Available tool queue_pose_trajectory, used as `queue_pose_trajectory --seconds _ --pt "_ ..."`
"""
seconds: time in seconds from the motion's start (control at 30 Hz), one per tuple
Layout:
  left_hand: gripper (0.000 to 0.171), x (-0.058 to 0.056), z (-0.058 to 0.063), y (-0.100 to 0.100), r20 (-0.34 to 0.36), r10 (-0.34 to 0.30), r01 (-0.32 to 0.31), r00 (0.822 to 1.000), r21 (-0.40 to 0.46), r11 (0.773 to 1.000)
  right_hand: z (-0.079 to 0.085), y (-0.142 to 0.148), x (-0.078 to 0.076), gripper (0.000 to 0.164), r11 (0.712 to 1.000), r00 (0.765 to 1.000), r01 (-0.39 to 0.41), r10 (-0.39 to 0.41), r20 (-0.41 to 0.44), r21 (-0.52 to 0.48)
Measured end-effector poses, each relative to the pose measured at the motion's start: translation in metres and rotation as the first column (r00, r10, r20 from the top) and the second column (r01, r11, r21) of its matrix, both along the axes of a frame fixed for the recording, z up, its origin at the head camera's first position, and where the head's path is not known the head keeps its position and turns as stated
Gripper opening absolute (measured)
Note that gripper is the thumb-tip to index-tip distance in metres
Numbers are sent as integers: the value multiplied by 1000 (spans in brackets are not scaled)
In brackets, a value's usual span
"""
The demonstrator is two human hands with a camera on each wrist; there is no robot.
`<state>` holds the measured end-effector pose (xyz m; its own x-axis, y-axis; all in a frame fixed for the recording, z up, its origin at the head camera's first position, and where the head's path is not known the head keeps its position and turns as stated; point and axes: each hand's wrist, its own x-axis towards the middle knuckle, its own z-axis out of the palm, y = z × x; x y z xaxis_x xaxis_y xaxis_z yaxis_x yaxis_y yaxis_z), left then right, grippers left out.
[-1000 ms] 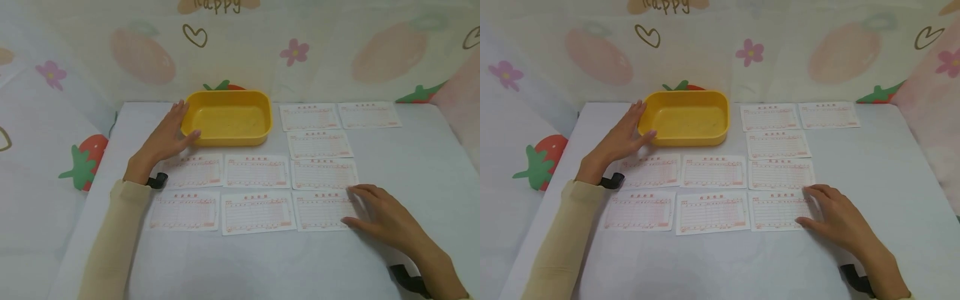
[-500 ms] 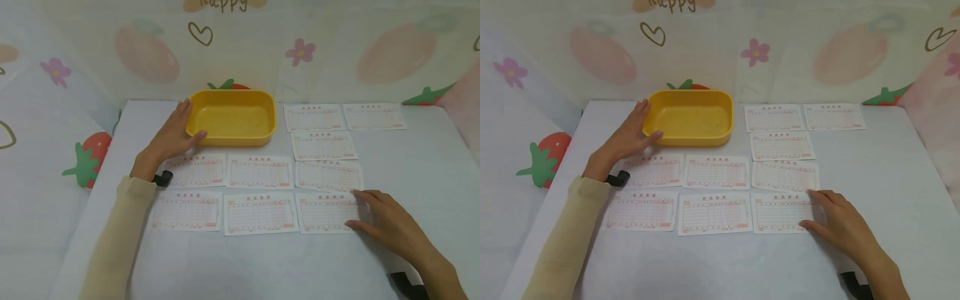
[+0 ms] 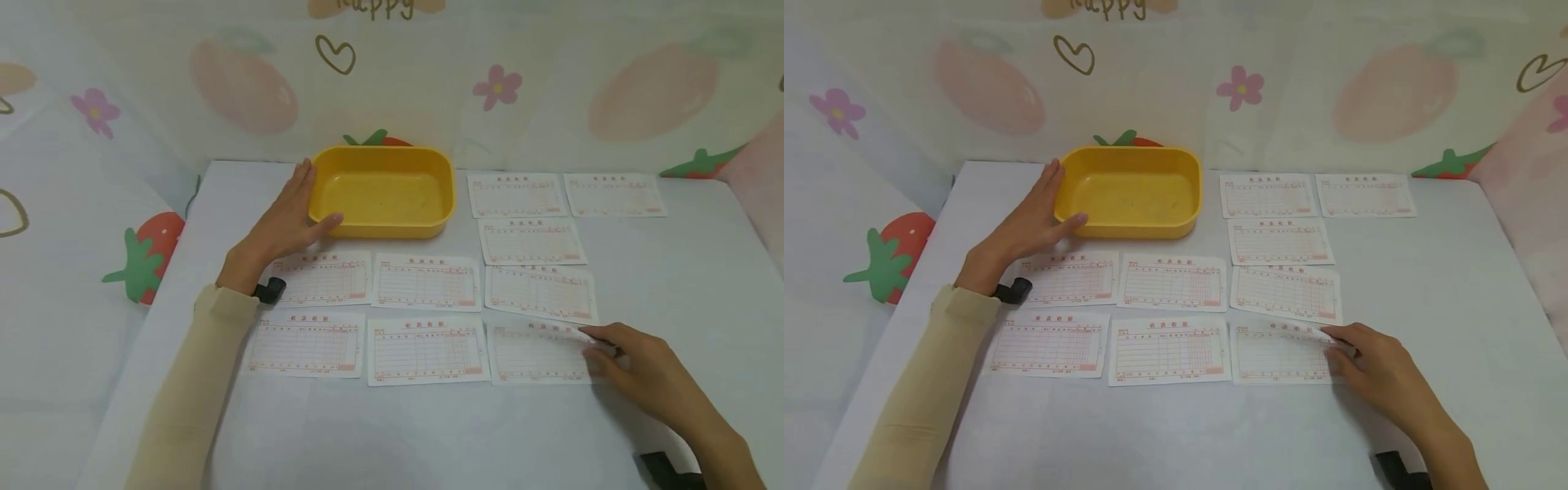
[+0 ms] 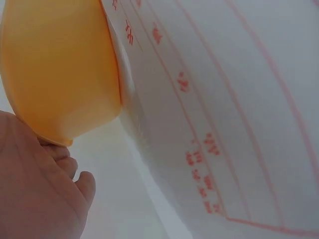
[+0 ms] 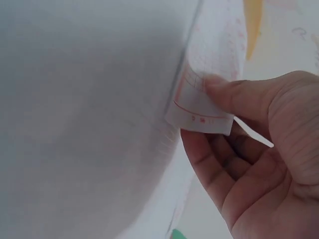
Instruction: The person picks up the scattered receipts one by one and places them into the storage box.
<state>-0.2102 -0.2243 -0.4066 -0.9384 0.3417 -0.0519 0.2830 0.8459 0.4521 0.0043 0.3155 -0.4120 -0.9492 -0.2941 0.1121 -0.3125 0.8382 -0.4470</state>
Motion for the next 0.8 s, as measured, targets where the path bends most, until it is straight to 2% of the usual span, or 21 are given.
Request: queue_pose_trajectory --seconds 0.17,0.27,0.4,0.5,0.57,0.67,0.73,0.8 --pt "115 0 0 3 -4 11 -11 1000 0 1000 8 14 -4 34 999 999 13 -12 32 -32" --pt "115 0 0 4 -9 25 -25 1000 13 1000 17 19 -9 31 997 996 63 -61 67 -34" --pt "115 -2 -3 5 -18 29 -29 999 28 999 28 20 -17 26 986 986 138 -128 106 -92" --pt "115 -2 -5 5 -22 27 -26 999 29 999 34 13 -25 23 956 977 200 -178 117 -215" --pt "116 -2 -5 5 -23 25 -24 999 30 999 37 5 -33 21 923 973 228 -199 121 -309" --pt "117 -2 -5 5 -24 20 -19 1000 30 999 41 -6 -49 18 873 971 235 -188 151 -427" --pt "117 -2 -4 5 -23 20 -20 1000 32 999 44 -13 -60 17 861 967 240 -172 188 -447" --pt "117 -1 -4 4 -24 22 -22 999 30 999 48 -20 -72 17 868 958 255 -168 232 -427"
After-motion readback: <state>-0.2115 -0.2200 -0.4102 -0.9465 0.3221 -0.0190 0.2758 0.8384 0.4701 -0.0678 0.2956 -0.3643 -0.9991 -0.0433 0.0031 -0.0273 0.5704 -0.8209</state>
